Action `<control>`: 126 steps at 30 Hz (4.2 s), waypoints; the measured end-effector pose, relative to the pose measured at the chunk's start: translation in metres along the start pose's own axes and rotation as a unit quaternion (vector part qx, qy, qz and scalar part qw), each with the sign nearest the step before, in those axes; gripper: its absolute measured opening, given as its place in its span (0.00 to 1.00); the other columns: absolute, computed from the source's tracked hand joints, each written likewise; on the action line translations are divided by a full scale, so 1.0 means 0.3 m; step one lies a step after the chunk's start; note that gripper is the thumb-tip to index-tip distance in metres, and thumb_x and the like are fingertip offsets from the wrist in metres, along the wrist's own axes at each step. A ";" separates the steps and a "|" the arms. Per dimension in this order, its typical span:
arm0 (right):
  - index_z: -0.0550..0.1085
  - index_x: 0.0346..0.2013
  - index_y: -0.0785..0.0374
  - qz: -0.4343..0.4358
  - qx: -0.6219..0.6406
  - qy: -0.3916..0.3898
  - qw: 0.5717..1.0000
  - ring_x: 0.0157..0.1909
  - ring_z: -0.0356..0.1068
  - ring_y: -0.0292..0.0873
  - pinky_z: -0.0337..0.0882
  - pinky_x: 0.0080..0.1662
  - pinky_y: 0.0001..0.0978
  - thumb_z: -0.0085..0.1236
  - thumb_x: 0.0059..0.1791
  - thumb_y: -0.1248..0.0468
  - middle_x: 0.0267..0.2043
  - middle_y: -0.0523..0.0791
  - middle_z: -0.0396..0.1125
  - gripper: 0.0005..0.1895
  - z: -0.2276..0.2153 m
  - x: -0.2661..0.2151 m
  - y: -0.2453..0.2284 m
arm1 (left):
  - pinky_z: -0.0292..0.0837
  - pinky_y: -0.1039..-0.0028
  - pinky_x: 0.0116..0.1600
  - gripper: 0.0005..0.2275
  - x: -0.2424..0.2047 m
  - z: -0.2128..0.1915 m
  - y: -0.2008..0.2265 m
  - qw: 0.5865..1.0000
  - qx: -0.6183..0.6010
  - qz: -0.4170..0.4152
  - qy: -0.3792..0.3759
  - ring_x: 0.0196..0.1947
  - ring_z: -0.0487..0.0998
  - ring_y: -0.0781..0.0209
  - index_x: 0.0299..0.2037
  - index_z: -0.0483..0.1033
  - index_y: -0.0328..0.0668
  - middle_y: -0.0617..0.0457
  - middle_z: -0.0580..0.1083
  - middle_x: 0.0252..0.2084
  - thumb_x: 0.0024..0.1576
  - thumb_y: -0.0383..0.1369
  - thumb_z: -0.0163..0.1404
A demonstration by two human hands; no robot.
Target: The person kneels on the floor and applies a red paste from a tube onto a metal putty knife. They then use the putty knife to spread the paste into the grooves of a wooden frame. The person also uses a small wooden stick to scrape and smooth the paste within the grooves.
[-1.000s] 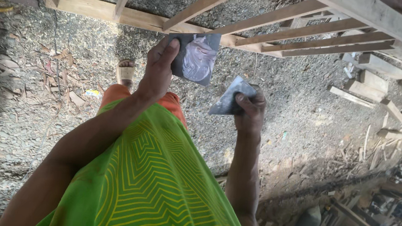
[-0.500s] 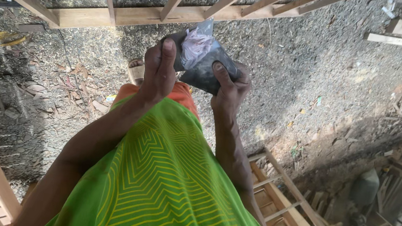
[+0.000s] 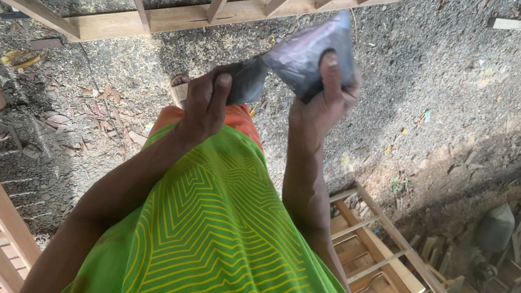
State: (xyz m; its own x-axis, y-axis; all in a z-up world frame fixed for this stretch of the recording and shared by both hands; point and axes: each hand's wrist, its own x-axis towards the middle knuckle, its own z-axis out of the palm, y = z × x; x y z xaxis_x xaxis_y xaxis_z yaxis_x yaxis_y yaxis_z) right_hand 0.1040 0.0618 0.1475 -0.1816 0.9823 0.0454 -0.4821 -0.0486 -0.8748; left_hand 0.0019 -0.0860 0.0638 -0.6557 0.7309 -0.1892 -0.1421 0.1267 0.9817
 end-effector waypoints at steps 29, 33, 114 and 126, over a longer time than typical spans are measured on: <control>0.74 0.44 0.62 -0.307 -0.378 -0.225 0.844 0.33 0.76 0.40 0.77 0.32 0.34 0.43 0.61 0.56 0.40 0.49 0.75 0.15 -0.154 -0.042 0.069 | 0.80 0.70 0.54 0.21 0.130 -0.021 0.164 0.869 -0.493 -0.025 -0.035 0.47 0.80 0.63 0.57 0.72 0.30 0.48 0.77 0.48 0.68 0.44 0.45; 0.75 0.38 0.60 0.120 0.024 -0.306 0.944 0.28 0.75 0.36 0.78 0.29 0.30 0.54 0.61 0.57 0.30 0.44 0.72 0.11 -0.170 0.043 -0.013 | 0.82 0.70 0.52 0.22 0.073 -0.018 0.139 0.878 -0.443 -0.130 -0.128 0.44 0.81 0.61 0.54 0.74 0.29 0.47 0.78 0.45 0.66 0.45 0.44; 0.75 0.47 0.67 -0.372 -0.445 -0.298 0.758 0.41 0.75 0.42 0.78 0.39 0.36 0.36 0.63 0.56 0.44 0.50 0.74 0.20 -0.097 -0.085 0.168 | 0.78 0.73 0.53 0.18 0.097 -0.092 0.172 0.882 -0.470 0.028 0.019 0.47 0.80 0.66 0.58 0.73 0.31 0.49 0.78 0.49 0.70 0.41 0.43; 0.74 0.42 0.69 0.048 -0.178 -0.116 0.976 0.40 0.75 0.44 0.80 0.42 0.38 0.55 0.55 0.59 0.39 0.47 0.73 0.13 -0.111 -0.118 0.103 | 0.74 0.75 0.54 0.22 0.091 -0.151 0.085 0.928 -0.323 0.119 0.143 0.46 0.75 0.68 0.54 0.75 0.28 0.52 0.76 0.47 0.73 0.46 0.42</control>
State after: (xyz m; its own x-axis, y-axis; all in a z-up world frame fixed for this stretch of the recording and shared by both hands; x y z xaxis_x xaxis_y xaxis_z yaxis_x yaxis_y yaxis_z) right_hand 0.1241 0.0314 0.1030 -0.4199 0.9072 0.0265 -0.1328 -0.0326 -0.9906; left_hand -0.0532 -0.0932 0.0828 -0.8820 0.4676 -0.0580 -0.3235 -0.5114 0.7961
